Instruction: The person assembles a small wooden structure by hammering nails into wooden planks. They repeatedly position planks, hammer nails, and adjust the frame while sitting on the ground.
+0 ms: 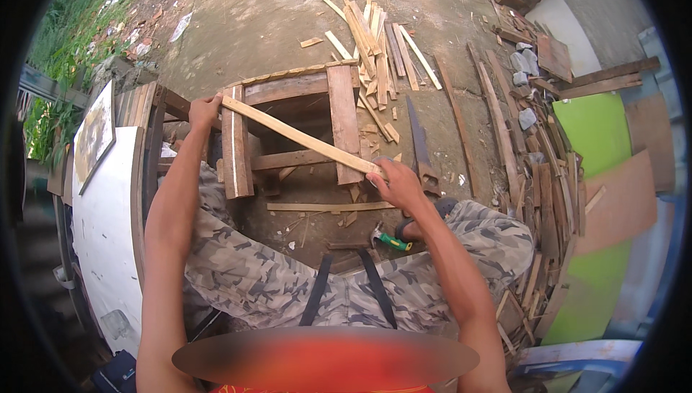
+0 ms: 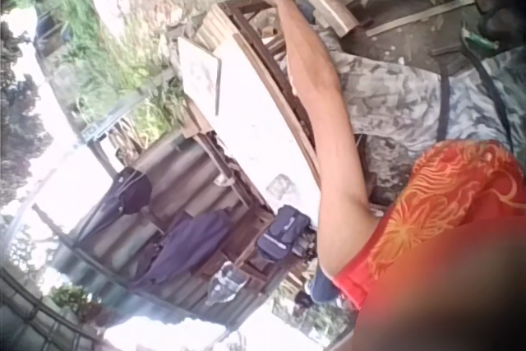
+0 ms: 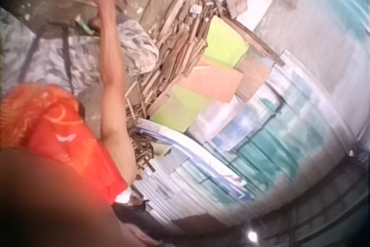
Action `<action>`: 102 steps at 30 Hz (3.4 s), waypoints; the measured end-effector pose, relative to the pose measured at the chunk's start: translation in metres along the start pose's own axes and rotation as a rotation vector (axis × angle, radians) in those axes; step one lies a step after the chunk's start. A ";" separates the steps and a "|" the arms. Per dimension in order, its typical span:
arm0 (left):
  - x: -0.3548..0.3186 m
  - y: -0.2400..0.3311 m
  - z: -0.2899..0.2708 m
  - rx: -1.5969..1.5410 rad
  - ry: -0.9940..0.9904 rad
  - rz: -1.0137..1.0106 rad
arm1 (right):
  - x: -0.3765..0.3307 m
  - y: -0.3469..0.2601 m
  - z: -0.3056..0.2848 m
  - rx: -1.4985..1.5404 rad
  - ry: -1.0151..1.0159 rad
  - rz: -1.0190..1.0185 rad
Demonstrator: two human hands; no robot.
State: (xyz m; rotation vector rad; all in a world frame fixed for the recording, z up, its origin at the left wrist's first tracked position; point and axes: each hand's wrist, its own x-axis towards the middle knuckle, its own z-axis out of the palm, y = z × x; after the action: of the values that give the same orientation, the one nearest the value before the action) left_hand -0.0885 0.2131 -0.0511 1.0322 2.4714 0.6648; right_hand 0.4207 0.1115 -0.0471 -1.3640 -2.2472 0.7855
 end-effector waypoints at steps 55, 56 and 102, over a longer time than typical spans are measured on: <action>-0.089 0.039 0.049 0.078 0.255 0.077 | 0.012 -0.057 0.020 -0.067 0.014 -0.025; -0.088 0.038 0.049 0.068 0.232 0.079 | 0.011 -0.057 0.019 -0.047 0.062 -0.017; -0.052 -0.002 0.038 -0.528 -0.045 0.084 | -0.012 -0.011 0.021 0.860 -0.074 0.622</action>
State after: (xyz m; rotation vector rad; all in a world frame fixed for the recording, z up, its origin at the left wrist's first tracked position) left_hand -0.0364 0.1842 -0.0751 0.9248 2.0474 1.2202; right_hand 0.4059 0.0913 -0.0566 -1.5366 -1.1907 1.7533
